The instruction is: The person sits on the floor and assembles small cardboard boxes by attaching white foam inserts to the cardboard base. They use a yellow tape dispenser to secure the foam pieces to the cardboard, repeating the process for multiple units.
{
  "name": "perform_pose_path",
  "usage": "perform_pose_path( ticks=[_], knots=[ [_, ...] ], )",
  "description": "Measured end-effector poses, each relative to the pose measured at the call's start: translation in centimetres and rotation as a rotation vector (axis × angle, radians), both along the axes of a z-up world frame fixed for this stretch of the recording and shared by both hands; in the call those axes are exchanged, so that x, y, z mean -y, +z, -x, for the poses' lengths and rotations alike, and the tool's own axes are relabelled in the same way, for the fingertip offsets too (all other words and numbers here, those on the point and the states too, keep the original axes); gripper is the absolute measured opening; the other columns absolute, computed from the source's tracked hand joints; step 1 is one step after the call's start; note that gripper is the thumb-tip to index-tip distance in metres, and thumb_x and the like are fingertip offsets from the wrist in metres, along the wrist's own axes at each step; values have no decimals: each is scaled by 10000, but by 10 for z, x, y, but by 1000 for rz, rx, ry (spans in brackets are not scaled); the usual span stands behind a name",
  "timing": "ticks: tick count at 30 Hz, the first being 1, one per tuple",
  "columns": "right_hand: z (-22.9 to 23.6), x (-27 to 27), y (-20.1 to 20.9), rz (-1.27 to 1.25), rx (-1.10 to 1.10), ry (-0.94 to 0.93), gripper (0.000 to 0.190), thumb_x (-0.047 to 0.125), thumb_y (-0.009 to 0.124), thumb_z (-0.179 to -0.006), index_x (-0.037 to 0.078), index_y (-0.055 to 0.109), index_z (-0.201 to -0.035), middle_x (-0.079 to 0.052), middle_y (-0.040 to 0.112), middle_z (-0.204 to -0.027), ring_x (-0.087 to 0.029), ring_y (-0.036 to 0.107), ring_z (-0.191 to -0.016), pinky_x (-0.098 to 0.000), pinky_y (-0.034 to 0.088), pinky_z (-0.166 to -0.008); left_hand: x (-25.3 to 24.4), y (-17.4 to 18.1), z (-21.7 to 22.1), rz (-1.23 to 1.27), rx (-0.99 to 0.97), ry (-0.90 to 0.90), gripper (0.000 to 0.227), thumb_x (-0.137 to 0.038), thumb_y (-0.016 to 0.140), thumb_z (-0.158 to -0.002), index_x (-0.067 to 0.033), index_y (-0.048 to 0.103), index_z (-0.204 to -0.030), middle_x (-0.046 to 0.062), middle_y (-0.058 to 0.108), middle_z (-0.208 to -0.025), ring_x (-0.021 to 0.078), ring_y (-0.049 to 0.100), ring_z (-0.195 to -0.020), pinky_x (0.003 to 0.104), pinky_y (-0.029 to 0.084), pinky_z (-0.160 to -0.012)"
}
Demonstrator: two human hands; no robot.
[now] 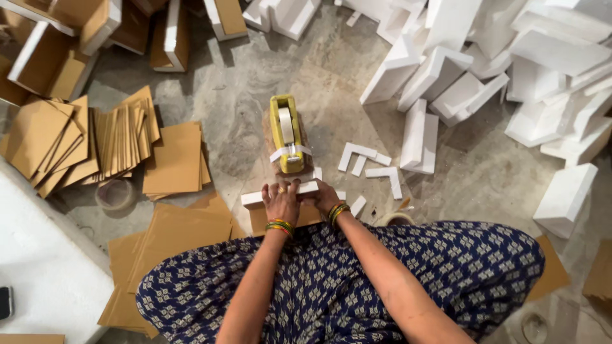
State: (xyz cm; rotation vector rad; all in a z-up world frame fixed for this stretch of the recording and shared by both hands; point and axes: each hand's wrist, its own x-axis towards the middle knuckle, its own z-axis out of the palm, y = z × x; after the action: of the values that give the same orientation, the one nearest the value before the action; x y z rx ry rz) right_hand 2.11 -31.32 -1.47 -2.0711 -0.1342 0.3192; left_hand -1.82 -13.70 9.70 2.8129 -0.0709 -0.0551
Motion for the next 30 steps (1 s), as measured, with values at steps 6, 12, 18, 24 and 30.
perform_pose_path(
  ticks=[6,12,18,24,30],
  knots=[
    [-25,5,-1,-197,20,-124,559,124,761,-804,99,574,-1330,-18,693,-1209,-153,705,-971,-327,622,-759,-21,-12,1,110,194,-49,480,-298,767,-800,-247,615,-1252,55,634,-1188,300,538,-1175,556,280,-1079],
    [-91,-32,26,-168,339,-138,405,332,541,-1154,45,788,-1010,-30,755,-860,-76,685,-854,-265,504,-814,-27,-10,15,106,189,-63,442,-308,758,-837,-228,607,-1244,72,618,-1135,302,542,-1153,547,265,-1092],
    [-99,-57,91,-354,-66,-148,249,226,787,-852,20,773,-990,-26,783,-897,-106,717,-804,-246,588,-724,-24,-4,17,110,164,-61,422,-315,733,-857,-238,599,-1250,58,622,-1145,293,541,-1175,551,256,-1100],
    [8,-31,139,-271,-140,-176,248,234,776,-874,82,766,-1070,-19,772,-882,-82,702,-767,-238,587,-681,-26,-7,18,85,154,-60,429,-333,735,-866,-213,588,-1250,84,615,-1154,305,531,-1183,551,251,-1102],
    [84,-17,68,-280,-373,-221,324,204,808,-791,85,776,-1091,-24,818,-983,-94,765,-841,-247,635,-791,-25,-7,16,117,160,-64,452,-284,730,-840,-215,587,-1263,75,611,-1167,300,519,-1207,555,249,-1120]
  ],
)
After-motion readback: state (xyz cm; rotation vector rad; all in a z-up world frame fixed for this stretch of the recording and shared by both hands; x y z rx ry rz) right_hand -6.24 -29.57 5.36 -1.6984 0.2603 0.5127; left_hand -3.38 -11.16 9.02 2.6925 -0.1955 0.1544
